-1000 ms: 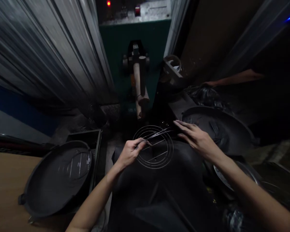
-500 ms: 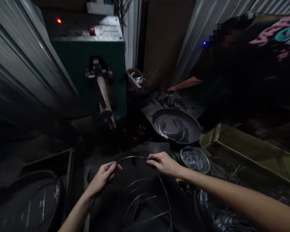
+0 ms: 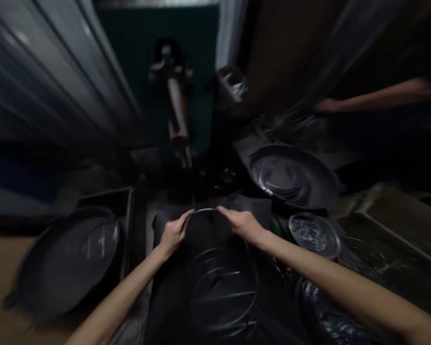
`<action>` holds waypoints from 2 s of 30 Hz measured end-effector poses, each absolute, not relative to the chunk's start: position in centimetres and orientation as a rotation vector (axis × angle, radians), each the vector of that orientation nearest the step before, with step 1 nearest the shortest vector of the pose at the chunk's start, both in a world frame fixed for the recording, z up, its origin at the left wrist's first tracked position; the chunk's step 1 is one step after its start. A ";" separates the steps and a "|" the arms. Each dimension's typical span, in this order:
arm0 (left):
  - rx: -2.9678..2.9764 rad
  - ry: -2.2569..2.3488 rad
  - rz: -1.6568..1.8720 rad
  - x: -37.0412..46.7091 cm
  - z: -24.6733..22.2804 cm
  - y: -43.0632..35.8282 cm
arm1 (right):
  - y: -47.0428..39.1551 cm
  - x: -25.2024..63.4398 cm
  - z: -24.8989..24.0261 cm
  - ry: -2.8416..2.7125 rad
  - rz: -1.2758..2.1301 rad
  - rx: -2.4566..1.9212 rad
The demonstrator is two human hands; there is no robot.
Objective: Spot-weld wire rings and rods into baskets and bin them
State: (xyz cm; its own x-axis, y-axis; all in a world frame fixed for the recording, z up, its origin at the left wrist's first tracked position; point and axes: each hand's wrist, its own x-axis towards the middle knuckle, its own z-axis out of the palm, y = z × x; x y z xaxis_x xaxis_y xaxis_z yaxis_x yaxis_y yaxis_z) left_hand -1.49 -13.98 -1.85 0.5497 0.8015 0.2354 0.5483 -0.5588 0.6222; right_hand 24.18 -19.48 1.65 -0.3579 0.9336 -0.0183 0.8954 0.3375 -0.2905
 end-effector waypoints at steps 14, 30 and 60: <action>2.127 1.124 0.669 0.3 -3.1 -12.1 | -15.6 23.1 0.9 -2.627 0.151 -1.912; 2.246 1.102 0.634 0.3 -1.1 -7.7 | -12.2 22.3 2.1 -2.563 0.159 -2.009; 2.379 1.218 0.549 -1.0 6.1 0.0 | -4.7 21.0 7.7 -2.534 -0.019 -1.905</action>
State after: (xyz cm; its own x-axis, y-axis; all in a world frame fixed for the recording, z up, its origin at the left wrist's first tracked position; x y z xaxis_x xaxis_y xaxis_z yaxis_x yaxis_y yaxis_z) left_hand -0.98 -0.02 6.06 0.5409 0.8263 0.1569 0.6649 -0.5343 0.5219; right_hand 21.00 -4.69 7.72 -0.2776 0.9606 -0.0151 0.9602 0.2779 0.0266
